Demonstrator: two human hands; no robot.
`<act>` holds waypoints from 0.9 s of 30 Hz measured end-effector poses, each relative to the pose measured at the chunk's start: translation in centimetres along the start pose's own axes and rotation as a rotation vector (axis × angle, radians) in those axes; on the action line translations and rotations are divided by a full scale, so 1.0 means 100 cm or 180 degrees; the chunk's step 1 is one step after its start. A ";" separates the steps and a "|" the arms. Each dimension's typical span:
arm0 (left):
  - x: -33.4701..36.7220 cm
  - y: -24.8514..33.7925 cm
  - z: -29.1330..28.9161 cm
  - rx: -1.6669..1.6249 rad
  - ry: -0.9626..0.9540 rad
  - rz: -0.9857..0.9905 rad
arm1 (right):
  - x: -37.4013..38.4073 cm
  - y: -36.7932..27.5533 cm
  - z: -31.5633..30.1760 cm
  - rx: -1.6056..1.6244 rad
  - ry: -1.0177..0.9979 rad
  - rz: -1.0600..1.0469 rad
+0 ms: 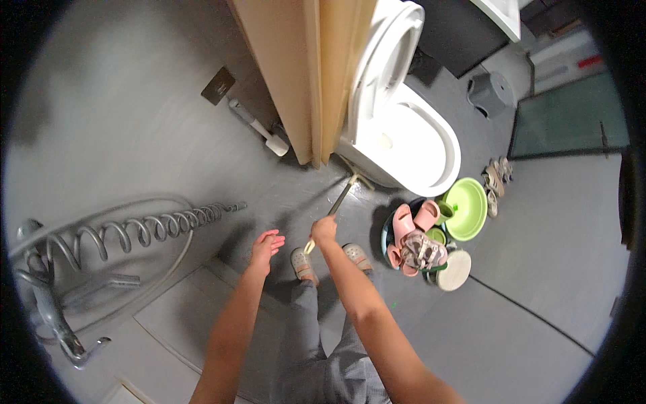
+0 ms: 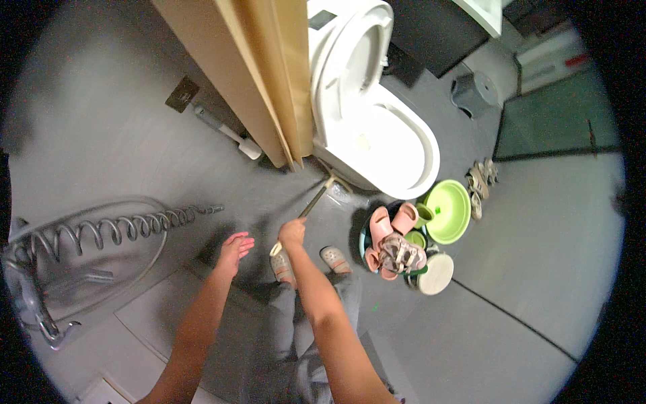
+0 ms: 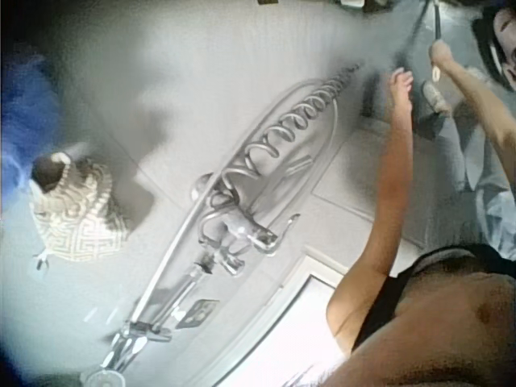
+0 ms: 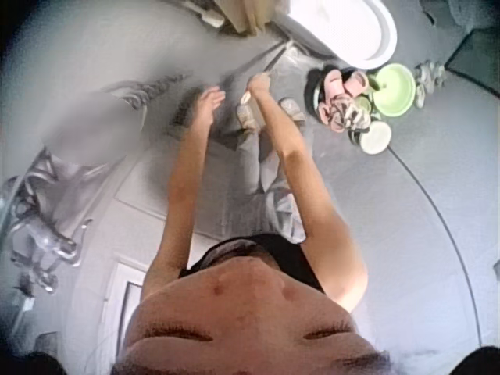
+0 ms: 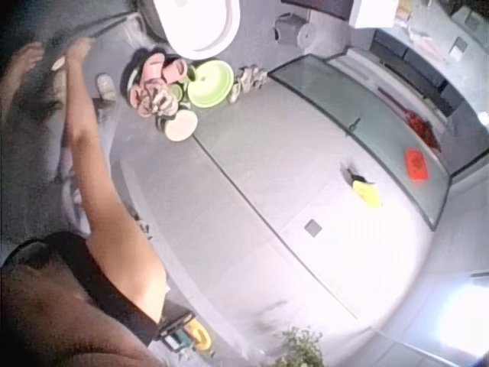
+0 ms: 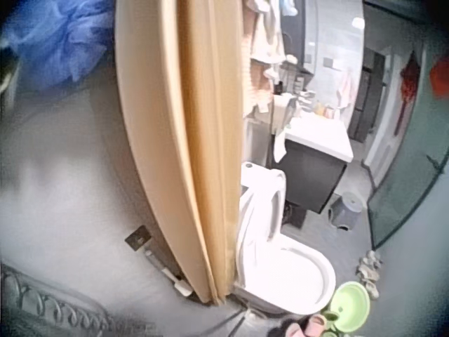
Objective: The person washes sandals and insoles in a basin under the faucet, empties the water into the toilet, squeegees the bathroom floor, and organizes the washed sandals and slippers in a row against the wall.
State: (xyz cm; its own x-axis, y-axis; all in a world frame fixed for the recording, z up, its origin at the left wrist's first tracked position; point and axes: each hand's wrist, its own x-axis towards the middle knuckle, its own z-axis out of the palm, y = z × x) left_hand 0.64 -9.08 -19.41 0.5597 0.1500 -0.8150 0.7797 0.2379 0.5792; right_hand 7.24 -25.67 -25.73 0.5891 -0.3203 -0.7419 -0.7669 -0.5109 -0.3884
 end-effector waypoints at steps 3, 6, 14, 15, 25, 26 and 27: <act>-0.015 -0.008 0.000 -0.0151 0.0339 0.0049 | 0.029 -0.019 0.045 -0.1273 -0.0635 -0.0823; 0.007 -0.013 0.064 -0.0390 0.0195 0.0246 | 0.100 0.064 0.075 -0.3060 -0.0595 -0.1666; -0.091 -0.054 0.011 -0.1227 0.1358 0.0176 | 0.007 0.014 0.062 -0.2474 -0.1660 -0.1605; -0.091 -0.054 0.019 -0.1299 0.1301 0.0172 | 0.015 -0.006 0.056 -0.3593 -0.1365 -0.2637; -0.096 -0.093 0.030 -0.1542 0.1316 0.0514 | 0.022 -0.057 0.107 -0.4583 -0.1478 -0.2494; -0.099 -0.097 0.028 -0.1565 0.1327 0.0503 | 0.010 -0.041 0.115 -0.4725 -0.1344 -0.2790; -0.104 -0.104 0.024 -0.1529 0.1400 0.0463 | -0.004 -0.025 0.121 -0.4860 -0.1210 -0.3082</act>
State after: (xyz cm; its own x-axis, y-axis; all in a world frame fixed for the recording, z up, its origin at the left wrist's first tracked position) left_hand -12.59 -15.38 -16.94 0.4037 0.5660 -0.7188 0.4361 0.5716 0.6951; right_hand 5.84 -14.63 -31.09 0.3812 0.5537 -0.7403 0.7602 -0.6434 -0.0899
